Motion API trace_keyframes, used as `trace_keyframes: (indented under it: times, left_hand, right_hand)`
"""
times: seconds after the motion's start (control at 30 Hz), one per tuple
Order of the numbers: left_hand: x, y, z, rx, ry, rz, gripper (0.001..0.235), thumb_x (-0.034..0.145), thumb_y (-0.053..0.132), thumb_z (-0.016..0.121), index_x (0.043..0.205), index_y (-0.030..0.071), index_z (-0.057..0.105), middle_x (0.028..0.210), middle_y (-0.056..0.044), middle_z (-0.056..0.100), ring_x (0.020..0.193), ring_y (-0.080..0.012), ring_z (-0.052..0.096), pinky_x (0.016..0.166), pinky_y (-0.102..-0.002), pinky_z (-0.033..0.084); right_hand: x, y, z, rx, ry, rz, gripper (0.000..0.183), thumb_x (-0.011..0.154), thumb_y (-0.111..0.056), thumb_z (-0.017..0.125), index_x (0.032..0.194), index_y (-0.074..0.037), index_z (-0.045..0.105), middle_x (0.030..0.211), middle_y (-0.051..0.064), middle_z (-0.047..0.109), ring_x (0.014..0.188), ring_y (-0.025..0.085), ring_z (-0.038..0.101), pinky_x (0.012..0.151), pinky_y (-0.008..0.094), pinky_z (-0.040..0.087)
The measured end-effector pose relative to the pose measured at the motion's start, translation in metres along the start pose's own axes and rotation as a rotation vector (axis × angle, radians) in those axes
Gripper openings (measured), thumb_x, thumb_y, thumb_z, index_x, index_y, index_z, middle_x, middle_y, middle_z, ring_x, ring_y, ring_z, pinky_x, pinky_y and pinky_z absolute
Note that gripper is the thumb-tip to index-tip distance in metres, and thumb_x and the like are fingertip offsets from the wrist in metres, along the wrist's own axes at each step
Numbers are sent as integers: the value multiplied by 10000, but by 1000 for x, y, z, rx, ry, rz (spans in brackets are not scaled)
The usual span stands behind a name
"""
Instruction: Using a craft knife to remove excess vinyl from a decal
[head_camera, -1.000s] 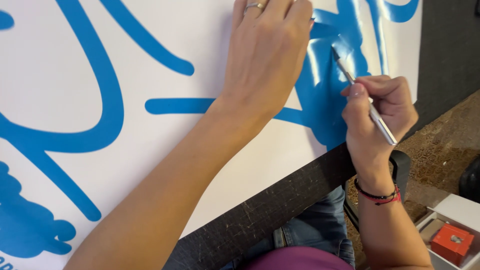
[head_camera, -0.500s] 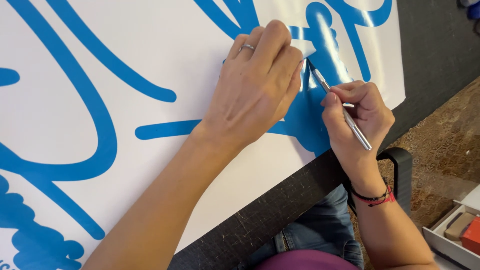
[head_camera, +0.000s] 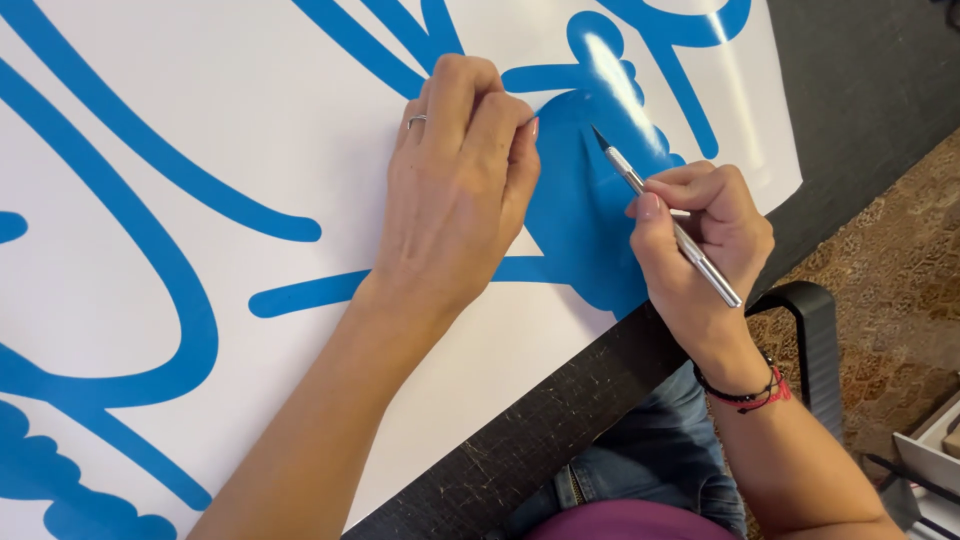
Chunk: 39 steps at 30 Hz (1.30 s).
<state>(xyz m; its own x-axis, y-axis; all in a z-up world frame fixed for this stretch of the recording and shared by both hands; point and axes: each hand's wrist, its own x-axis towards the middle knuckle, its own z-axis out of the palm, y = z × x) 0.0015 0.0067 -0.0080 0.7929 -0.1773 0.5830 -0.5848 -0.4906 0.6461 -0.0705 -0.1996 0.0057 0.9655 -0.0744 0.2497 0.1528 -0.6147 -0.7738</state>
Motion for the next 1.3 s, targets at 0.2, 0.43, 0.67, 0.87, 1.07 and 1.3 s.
trace_keyframes:
  times: [0.2,0.43,0.67,0.87,1.07,1.3]
  left_hand:
    - [0,-1,1,27,-4,-21,106,1017,-58,697,1003,-4,607,1076,-124,458,917,-290,549,830,-411,536]
    - [-1,-2,2,37,-18,-36,99,1033,-19,708,1021,-3,611,1076,-132,483,935,-287,560,829,-392,551]
    - [0,-2,0,-26,3,-37,106,1027,-36,701,1015,5,605,1063,-130,499,928,-282,551,816,-384,548]
    - [3,3,-7,-111,-3,71,153,1012,-86,719,995,-14,585,1028,-133,491,798,-276,545,700,-369,519]
    - [1,5,-7,-220,-48,-20,150,1029,-100,661,1013,-20,536,1057,-117,432,768,-243,504,570,-319,479]
    - [0,3,-4,-228,-47,-106,160,1009,-123,669,1005,-18,547,1081,-109,430,813,-224,521,568,-292,489]
  right_hand:
    - [1,1,0,7,-20,4,101,1063,17,634,1000,18,555,1007,215,688,783,207,668,634,270,490]
    - [3,-1,2,-21,-41,-31,116,1091,40,632,1010,38,549,1009,231,688,885,254,705,668,282,506]
    - [3,-5,2,-17,-49,-19,119,1058,83,623,971,32,560,965,210,683,845,227,663,647,269,470]
    - [4,-3,1,-20,-35,-1,106,1033,60,655,963,24,584,987,201,690,785,192,628,655,265,464]
    - [2,-1,2,-23,-38,1,127,1040,61,670,966,24,573,1011,216,690,747,177,589,627,268,435]
    - [2,-1,0,9,-32,4,107,1083,36,620,1002,32,552,1000,219,691,763,204,638,636,272,464]
